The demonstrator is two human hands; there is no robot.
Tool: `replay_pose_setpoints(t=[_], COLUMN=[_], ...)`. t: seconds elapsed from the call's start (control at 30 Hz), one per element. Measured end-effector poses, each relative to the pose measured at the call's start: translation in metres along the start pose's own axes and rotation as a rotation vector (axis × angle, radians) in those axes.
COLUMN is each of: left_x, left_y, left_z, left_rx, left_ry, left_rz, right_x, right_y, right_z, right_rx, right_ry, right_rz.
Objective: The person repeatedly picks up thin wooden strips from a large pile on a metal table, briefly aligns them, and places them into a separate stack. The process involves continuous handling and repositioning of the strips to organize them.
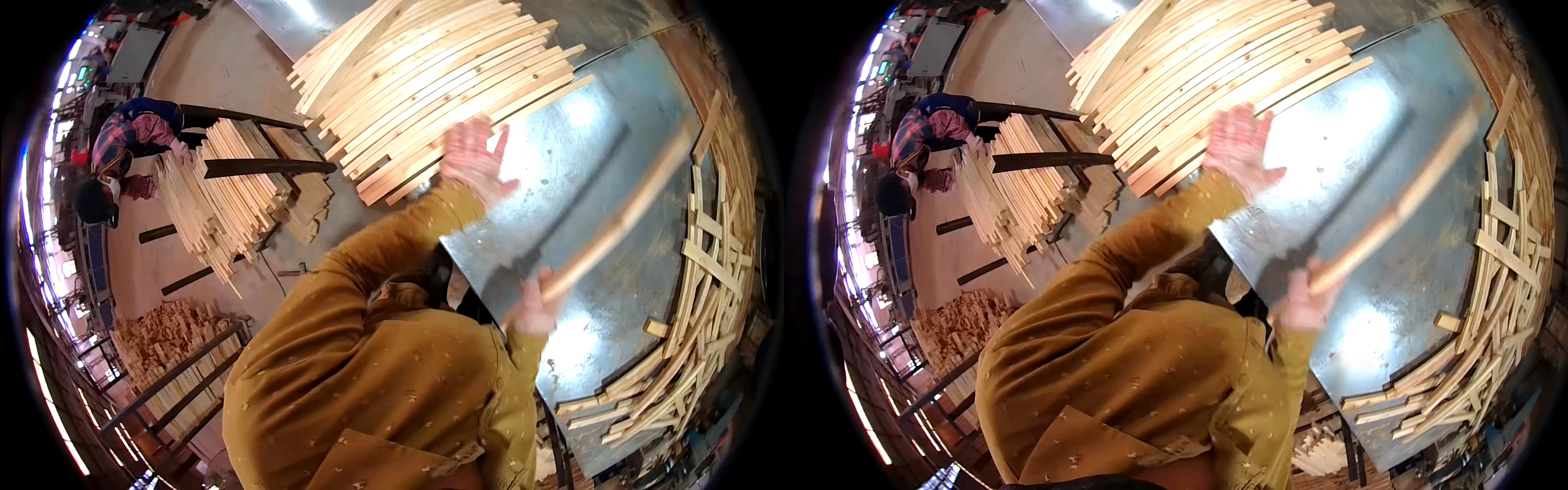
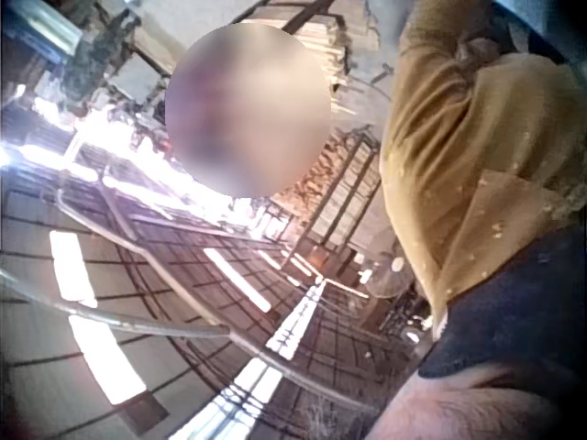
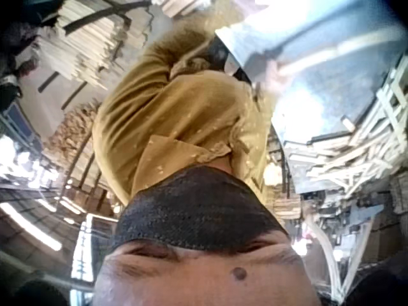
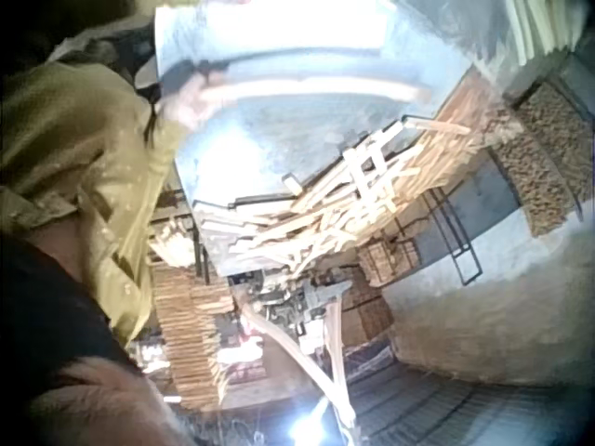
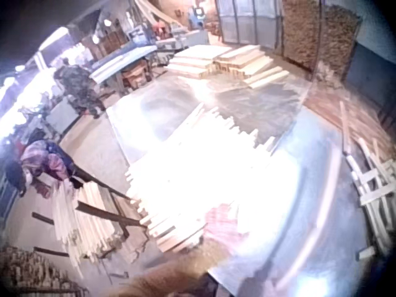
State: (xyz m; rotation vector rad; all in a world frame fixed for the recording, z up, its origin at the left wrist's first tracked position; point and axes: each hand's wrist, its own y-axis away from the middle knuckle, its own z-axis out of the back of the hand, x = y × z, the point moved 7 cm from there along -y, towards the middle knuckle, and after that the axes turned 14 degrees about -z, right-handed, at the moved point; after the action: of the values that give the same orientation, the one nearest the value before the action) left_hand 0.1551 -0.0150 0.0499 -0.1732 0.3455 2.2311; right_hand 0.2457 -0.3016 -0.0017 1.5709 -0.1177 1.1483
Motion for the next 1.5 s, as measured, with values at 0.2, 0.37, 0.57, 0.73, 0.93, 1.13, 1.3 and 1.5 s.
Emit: replay_pose_setpoints(t=[0.2,0.37,0.57,0.73,0.93,1.13,1.3,1.5], left_x=[0.050,-0.182,-0.485,-0.650,-0.716,-0.770,-0.782,-0.751], left_y=[-0.039,0.011,0.065,0.079,0.106,0.158,0.103,0.073], left_z=[-0.028,-0.065,-0.193,-0.313,-0.318,-0.322,-0.334,-0.301], left_rx=[-0.005,-0.133,-0.054,0.076,-0.110,0.000,0.233,0.397], left_ry=[-0.311,0.173,0.386,0.311,0.342,0.522,0.740,0.921], left_rz=[0.068,-0.461,-0.808,-0.694,-0.458,-0.319,-0.229,-0.097], right_x=[-0.046,-0.121,-0.386,-0.646,-0.822,-0.837,-0.805,-0.568], right_y=[0.100,0.228,0.379,0.437,0.443,0.399,0.403,0.391], right_z=[0.213,0.424,0.651,0.804,0.893,0.933,0.974,0.953], right_rx=[-0.885,-1.593,-1.773,-1.533,-1.488,-1.398,-1.170,-1.616], right_ry=[0.170,0.232,-0.130,-0.612,-0.555,-0.346,0.174,-0.019], right_rz=[0.447,-0.084,-0.686,-1.149,-1.255,-1.270,-1.170,-0.109])
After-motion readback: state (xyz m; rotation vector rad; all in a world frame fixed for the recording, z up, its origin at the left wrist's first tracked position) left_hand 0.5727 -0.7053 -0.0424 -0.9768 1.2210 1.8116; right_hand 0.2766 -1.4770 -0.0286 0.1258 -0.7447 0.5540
